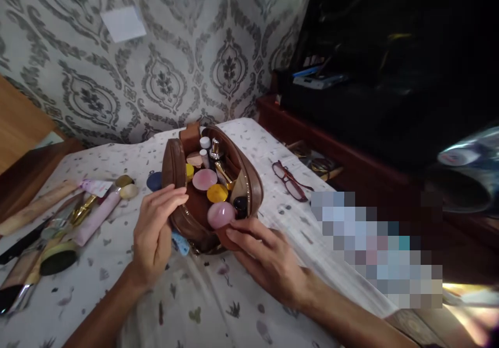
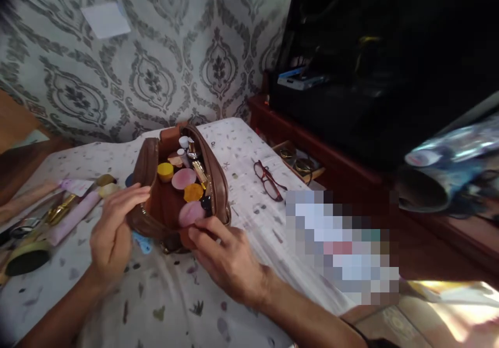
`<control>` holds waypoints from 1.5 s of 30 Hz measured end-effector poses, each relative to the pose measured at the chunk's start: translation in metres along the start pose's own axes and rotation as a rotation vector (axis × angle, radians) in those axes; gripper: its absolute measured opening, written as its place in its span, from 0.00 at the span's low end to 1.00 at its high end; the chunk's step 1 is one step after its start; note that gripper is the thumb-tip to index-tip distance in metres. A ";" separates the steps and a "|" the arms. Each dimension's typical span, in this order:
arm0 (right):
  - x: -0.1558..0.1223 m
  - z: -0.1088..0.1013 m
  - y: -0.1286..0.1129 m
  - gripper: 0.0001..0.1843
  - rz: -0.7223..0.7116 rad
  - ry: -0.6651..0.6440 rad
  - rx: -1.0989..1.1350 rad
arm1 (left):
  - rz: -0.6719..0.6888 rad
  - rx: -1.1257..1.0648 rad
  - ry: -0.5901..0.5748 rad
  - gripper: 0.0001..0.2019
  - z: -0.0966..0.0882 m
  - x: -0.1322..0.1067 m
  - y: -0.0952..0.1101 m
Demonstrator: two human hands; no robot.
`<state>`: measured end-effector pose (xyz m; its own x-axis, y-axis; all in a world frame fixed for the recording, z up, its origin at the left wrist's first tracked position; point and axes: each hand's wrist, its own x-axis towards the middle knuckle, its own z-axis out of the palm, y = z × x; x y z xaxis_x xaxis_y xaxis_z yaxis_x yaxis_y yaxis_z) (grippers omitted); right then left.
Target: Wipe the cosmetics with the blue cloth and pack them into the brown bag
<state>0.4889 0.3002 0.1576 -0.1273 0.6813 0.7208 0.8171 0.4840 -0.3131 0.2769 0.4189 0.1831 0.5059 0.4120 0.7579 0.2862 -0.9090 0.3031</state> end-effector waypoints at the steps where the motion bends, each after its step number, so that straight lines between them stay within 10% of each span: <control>1: 0.000 0.000 0.002 0.10 0.001 0.001 0.015 | -0.010 0.004 0.005 0.22 0.001 0.000 0.000; 30: 0.004 0.001 -0.002 0.14 0.008 -0.018 0.090 | 0.013 0.003 -0.053 0.22 -0.008 0.004 0.007; 36: 0.013 -0.001 -0.021 0.16 -0.099 0.016 0.075 | -0.086 0.207 -0.128 0.23 -0.039 -0.033 -0.009; 45: 0.024 0.042 -0.057 0.11 -0.229 -0.147 0.248 | -0.475 0.802 -0.003 0.17 -0.133 -0.094 -0.072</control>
<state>0.4151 0.3125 0.1668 -0.3853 0.6024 0.6991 0.5993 0.7394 -0.3068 0.1002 0.4371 0.1666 0.1933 0.7306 0.6549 0.9397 -0.3298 0.0905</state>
